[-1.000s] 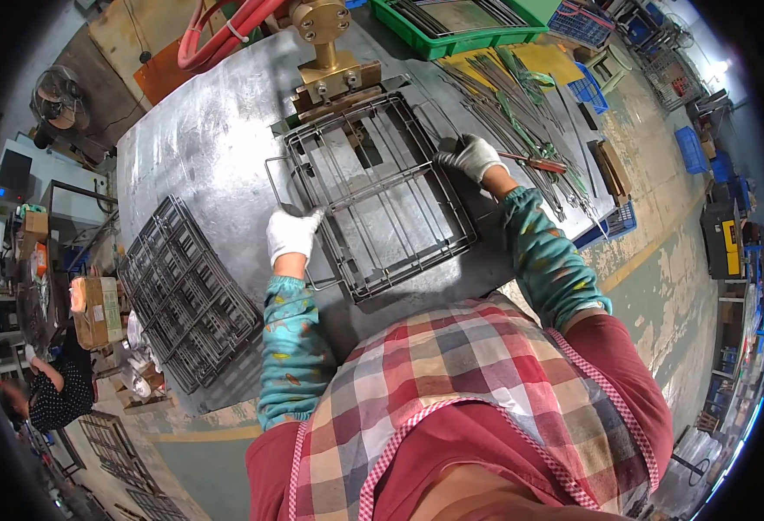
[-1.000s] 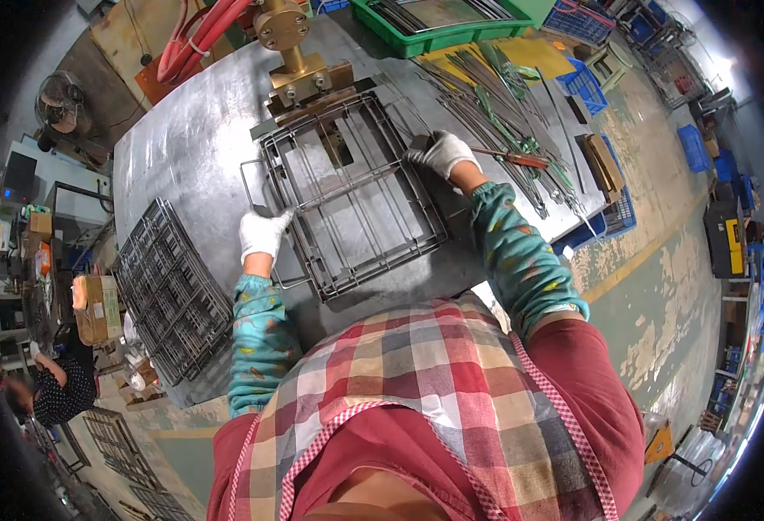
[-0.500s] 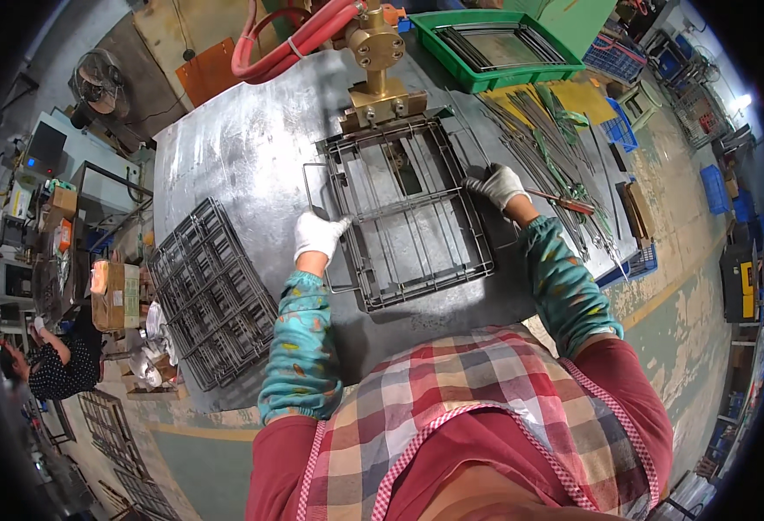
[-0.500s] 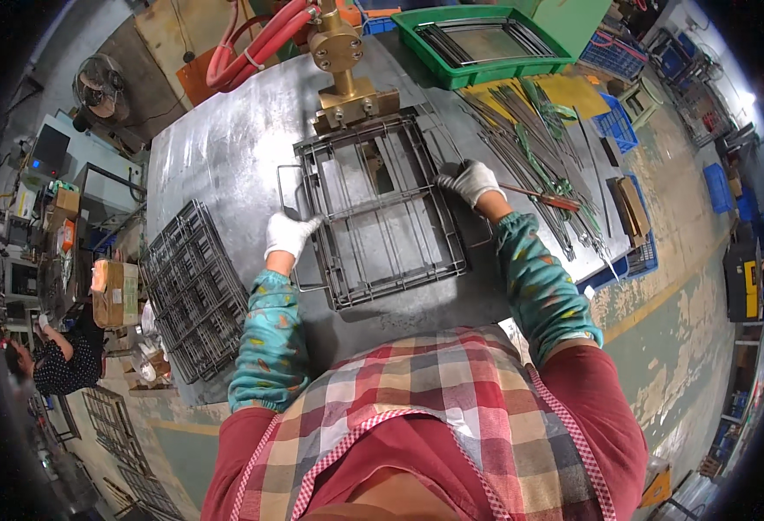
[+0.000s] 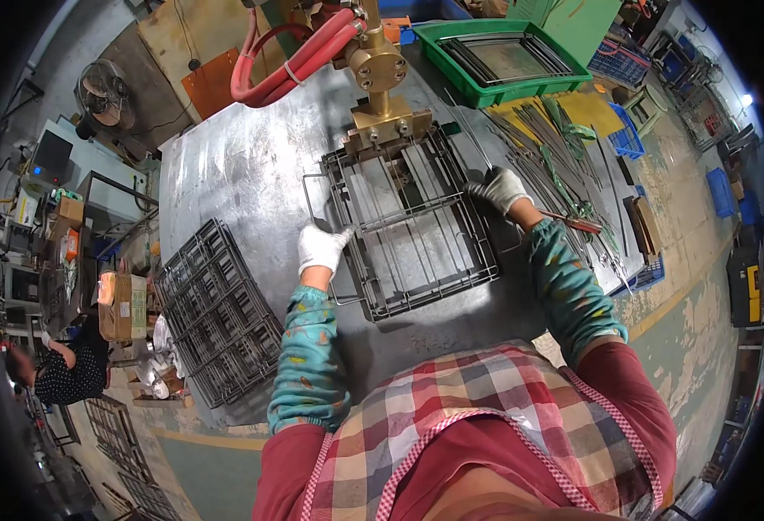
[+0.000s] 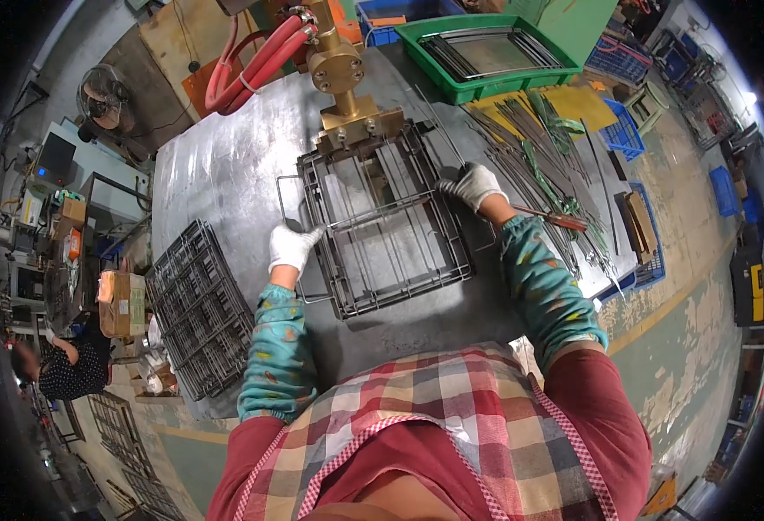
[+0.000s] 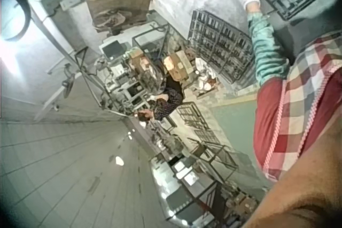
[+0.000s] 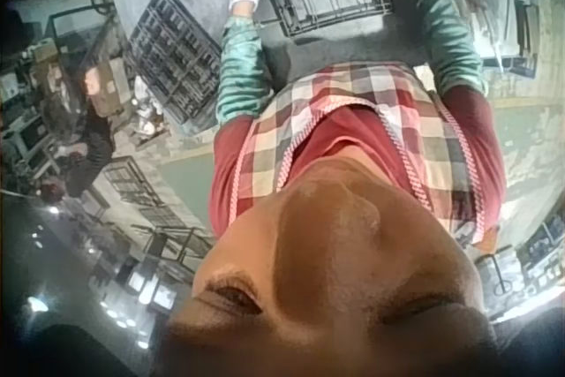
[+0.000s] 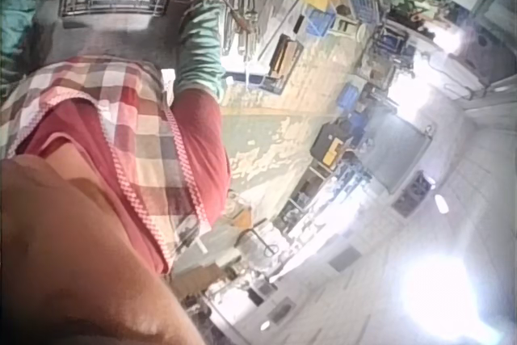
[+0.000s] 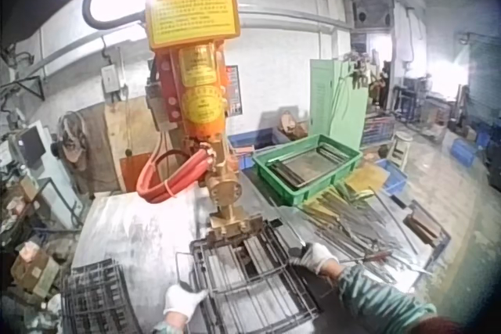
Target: The person assembles metal frames by placing a rectangular frame on a workbench and inserting metal rods into it. They then use a pneumatic machine to press the rods into the frame. The person repeats this process for multiple frames, stacking the finished ones on the table.
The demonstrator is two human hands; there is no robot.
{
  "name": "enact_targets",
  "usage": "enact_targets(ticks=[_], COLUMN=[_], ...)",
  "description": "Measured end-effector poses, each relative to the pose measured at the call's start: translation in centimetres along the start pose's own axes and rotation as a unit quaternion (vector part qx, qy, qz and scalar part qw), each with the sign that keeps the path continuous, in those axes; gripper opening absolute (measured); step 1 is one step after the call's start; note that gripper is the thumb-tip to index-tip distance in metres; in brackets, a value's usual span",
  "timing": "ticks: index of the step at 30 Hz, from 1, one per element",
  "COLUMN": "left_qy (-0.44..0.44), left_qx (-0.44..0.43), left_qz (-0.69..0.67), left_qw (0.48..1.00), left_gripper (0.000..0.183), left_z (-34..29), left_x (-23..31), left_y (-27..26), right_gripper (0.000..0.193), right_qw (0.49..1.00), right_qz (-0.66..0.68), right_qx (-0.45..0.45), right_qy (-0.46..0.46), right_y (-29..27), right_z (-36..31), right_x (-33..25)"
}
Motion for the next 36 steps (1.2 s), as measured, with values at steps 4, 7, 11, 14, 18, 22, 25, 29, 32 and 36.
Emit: enact_targets(ticks=[4,7,11,14,18,22,25,29,32,36], left_qy=[0.001,0.010,0.039,0.028,0.045,0.045,0.052,0.060,0.053,0.043], left_qx=[0.018,0.054,0.052,0.037,0.029,0.025,0.003,0.006,0.011,0.026], left_qz=[0.003,-0.001,-0.003,0.036,0.021,0.028,0.016,-0.014,0.007,0.000], left_qw=[1.000,0.999,0.998,0.998,0.998,0.998,0.999,0.998,0.998,0.999], left_gripper=[0.069,0.075,0.074,0.074,0.076,0.078,0.077,0.076,0.076,0.075], left_z=[3.7,8.5,13.4,14.7,15.9,16.5,15.7,16.1,15.9,15.6], left_x=[1.5,1.5,2.1,3.1,3.0,2.5,3.8,3.0,3.8,3.6], left_y=[-1.0,-0.3,-0.1,0.2,1.0,1.1,0.6,0.9,0.5,0.0], right_gripper=[0.061,0.062,0.060,0.060,0.065,0.065,0.062,0.063,0.073,0.082], right_qw=[1.000,1.000,0.999,0.999,0.997,0.999,1.000,0.999,0.999,0.999], right_qz=[0.000,-0.005,0.016,0.015,0.038,0.027,0.016,0.034,0.036,0.032], right_qx=[-0.026,-0.029,0.001,0.005,0.011,-0.013,0.003,0.002,-0.014,-0.037], right_qy=[-0.010,-0.009,-0.030,-0.029,-0.066,-0.028,-0.026,-0.040,-0.013,0.009], right_y=[-0.1,0.5,1.5,1.8,2.2,2.2,2.0,2.7,2.6,3.1], right_z=[4.5,8.0,12.8,14.2,15.2,15.0,15.4,15.9,16.4,16.3], right_x=[-1.1,-2.1,-2.1,-1.8,-1.2,-1.9,-1.0,-1.1,-0.2,-0.4])
Point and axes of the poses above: each hand's wrist, its own z-axis towards the middle knuckle, its own y-axis out of the palm, x = y × z, the point moved 7 cm from there along z, towards the middle knuckle, and after that the axes turned 15 degrees about z, right-handed, at the moved point
